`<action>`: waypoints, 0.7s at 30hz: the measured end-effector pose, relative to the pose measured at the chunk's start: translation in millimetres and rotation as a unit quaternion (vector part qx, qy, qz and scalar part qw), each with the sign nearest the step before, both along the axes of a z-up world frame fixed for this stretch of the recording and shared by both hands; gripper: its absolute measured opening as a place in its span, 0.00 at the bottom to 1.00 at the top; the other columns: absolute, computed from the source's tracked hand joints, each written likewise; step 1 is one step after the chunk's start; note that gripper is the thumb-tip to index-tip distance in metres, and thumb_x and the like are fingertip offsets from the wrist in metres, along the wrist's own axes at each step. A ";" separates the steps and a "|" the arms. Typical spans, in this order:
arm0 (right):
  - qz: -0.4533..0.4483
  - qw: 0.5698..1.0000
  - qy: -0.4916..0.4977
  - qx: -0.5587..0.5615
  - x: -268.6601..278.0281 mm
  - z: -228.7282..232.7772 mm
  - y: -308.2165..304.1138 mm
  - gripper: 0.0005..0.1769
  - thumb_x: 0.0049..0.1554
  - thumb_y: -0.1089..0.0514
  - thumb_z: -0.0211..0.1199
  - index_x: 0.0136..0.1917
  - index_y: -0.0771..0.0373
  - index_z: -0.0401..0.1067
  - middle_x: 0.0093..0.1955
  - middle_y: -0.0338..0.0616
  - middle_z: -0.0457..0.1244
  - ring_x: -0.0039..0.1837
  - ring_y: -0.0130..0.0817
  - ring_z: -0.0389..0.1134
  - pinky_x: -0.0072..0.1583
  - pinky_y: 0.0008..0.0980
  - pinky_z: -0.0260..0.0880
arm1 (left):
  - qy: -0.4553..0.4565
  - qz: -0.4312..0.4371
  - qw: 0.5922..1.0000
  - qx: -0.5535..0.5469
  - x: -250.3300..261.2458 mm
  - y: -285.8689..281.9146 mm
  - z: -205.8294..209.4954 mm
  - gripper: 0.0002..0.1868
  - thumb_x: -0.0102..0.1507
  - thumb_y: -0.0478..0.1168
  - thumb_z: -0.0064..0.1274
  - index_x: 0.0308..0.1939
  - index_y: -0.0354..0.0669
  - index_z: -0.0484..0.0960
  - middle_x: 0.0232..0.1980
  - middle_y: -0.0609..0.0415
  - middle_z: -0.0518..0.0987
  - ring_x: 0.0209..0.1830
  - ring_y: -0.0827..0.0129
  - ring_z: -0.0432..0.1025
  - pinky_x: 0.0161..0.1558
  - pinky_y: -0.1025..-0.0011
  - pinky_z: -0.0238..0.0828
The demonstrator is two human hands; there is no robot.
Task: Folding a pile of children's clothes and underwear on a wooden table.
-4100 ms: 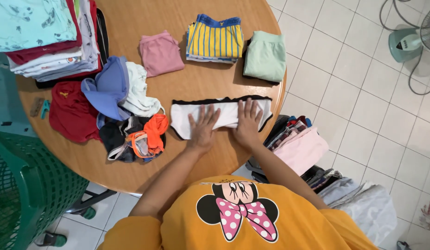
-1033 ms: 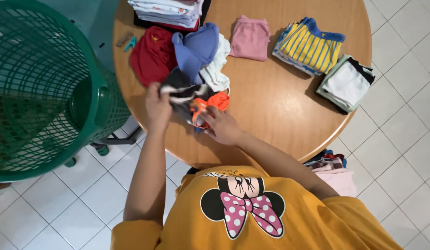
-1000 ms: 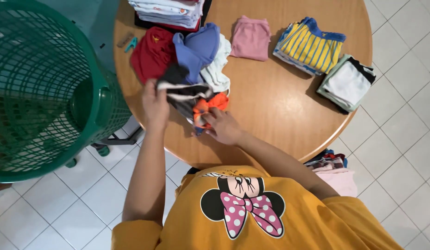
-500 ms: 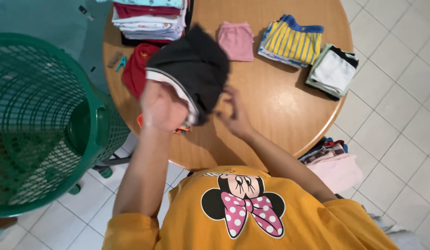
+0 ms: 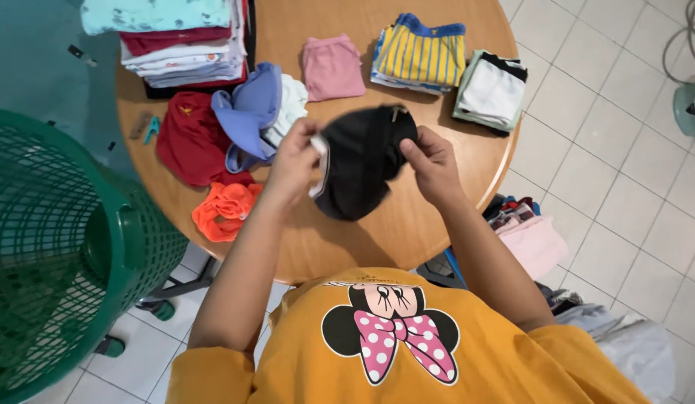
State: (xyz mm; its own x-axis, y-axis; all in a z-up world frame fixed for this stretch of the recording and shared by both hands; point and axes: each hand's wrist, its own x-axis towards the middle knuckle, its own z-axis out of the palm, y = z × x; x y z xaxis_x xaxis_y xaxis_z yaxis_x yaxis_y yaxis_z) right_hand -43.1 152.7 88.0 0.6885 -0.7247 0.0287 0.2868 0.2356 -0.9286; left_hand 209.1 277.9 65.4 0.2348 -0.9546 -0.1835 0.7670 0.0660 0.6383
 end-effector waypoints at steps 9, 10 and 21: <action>0.105 0.872 0.237 -0.414 17.2 96.6 17.2 0.09 0.59 0.60 0.67 0.50 0.68 0.74 0.41 0.48 0.67 0.43 0.25 0.66 0.48 0.31 0.69 | -0.550 -0.063 0.829 -0.086 -52.2 -4.7 91.3 0.29 0.55 0.29 0.64 0.58 0.39 0.70 0.56 0.49 0.76 0.56 0.57 0.74 0.52 0.63 0.74; 0.104 0.872 0.238 -0.414 14.1 97.7 15.5 0.09 0.59 0.60 0.67 0.50 0.68 0.74 0.41 0.48 0.67 0.43 0.25 0.66 0.48 0.31 0.69 | -0.550 -0.063 0.829 -0.086 -54.5 -6.7 86.6 0.29 0.55 0.29 0.64 0.58 0.39 0.70 0.56 0.49 0.76 0.56 0.57 0.74 0.52 0.63 0.74; -0.016 0.998 0.057 0.029 -34.2 7.5 -35.1 0.10 0.54 0.70 0.68 0.47 0.63 0.71 0.45 0.40 0.68 0.46 0.25 0.70 0.50 0.26 0.72 | -0.003 -0.219 0.972 0.083 -31.0 -14.3 -23.8 0.16 0.71 0.40 0.50 0.60 0.38 0.81 0.59 0.49 0.81 0.61 0.58 0.73 0.65 0.60 0.67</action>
State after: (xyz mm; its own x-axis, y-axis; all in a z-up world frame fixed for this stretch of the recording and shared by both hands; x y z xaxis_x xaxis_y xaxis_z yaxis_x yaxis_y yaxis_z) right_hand -77.3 117.7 95.6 0.6621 -0.7439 -0.0915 0.1881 0.2831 -0.9405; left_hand 178.1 263.6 41.6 -0.1856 -0.9208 -0.3430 0.6942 -0.3699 0.6175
